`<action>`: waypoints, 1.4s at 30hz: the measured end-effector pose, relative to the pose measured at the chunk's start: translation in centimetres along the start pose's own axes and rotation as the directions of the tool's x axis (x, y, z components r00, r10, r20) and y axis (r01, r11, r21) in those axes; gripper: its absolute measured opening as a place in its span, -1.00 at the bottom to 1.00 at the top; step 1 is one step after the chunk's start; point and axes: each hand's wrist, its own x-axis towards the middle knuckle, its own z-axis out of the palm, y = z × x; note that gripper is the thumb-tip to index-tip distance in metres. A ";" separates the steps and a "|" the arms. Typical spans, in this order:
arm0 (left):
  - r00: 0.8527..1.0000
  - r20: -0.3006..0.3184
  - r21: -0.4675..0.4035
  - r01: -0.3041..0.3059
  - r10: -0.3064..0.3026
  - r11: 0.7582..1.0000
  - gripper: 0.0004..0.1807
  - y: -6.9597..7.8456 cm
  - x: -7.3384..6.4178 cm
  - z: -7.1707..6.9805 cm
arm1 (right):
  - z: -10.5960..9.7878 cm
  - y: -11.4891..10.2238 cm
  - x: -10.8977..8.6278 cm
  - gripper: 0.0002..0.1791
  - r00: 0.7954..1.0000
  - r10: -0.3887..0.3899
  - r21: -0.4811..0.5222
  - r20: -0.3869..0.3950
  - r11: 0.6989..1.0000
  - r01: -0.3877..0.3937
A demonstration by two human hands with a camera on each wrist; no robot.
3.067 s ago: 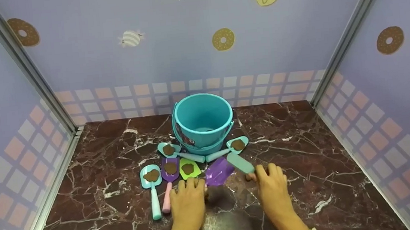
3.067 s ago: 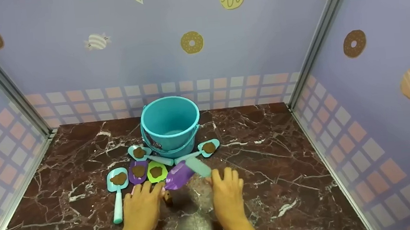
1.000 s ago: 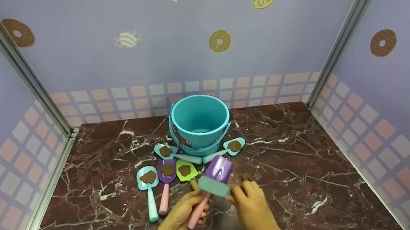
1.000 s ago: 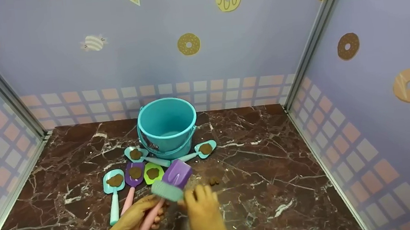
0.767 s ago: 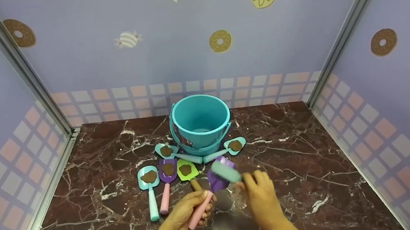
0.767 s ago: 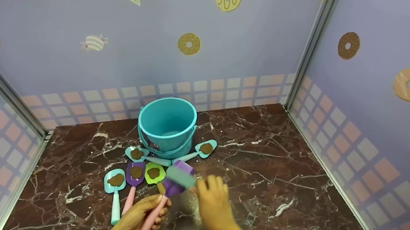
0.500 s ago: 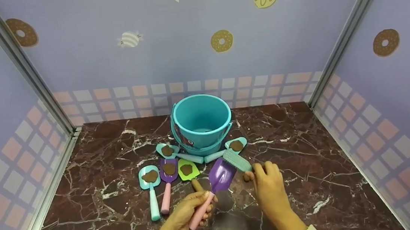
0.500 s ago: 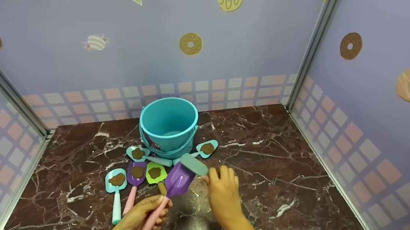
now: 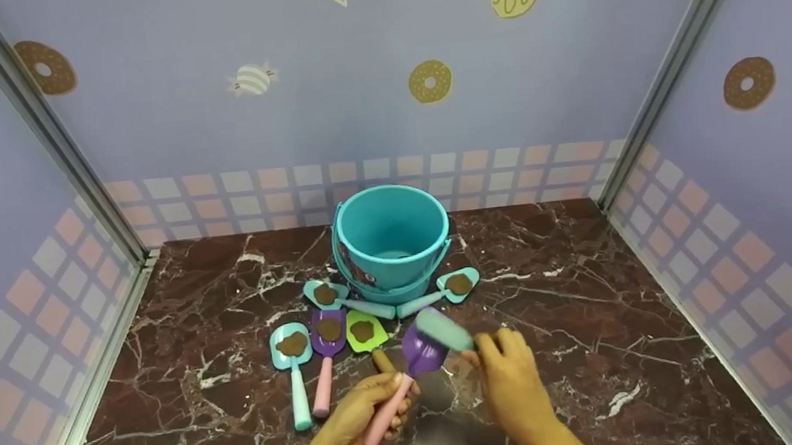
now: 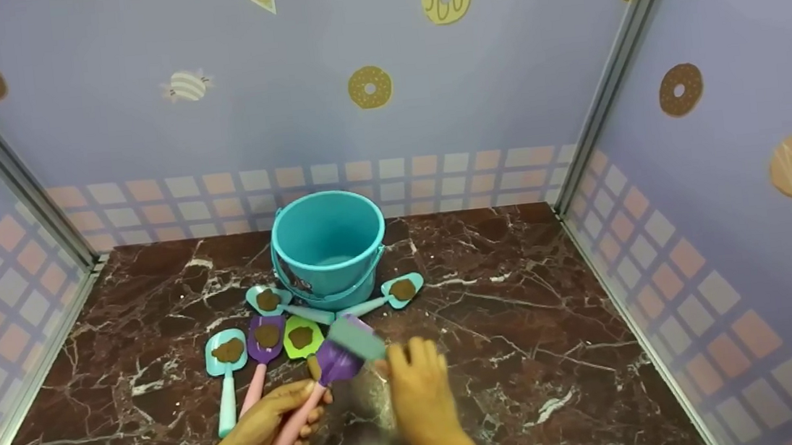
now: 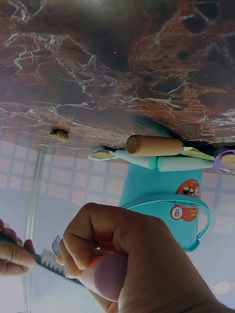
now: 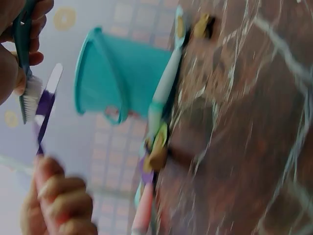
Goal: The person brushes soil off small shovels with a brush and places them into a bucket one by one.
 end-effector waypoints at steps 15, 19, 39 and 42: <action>0.999 -0.052 -0.041 0.002 -0.004 0.999 -0.70 0.1 0.1 0.1 | 0.3 -2.5 -0.7 -0.65 0.996 -0.092 0.043 -0.004 0.995 0.092; 0.999 -0.033 -0.006 0.002 -0.002 1.000 -0.67 0.0 0.0 0.0 | 0.4 -2.1 -0.4 -0.57 0.998 -0.055 0.030 0.002 0.998 0.055; 0.985 -0.116 0.289 -0.093 0.131 0.953 -0.63 0.3 0.2 0.5 | 0.6 3.6 -0.1 -0.76 0.990 0.140 -0.037 -0.023 0.989 -0.141; 0.914 -0.221 0.681 -0.104 0.340 0.725 -0.67 0.7 0.5 0.7 | 0.6 3.5 -0.4 -0.75 0.988 0.154 -0.041 -0.010 0.987 -0.154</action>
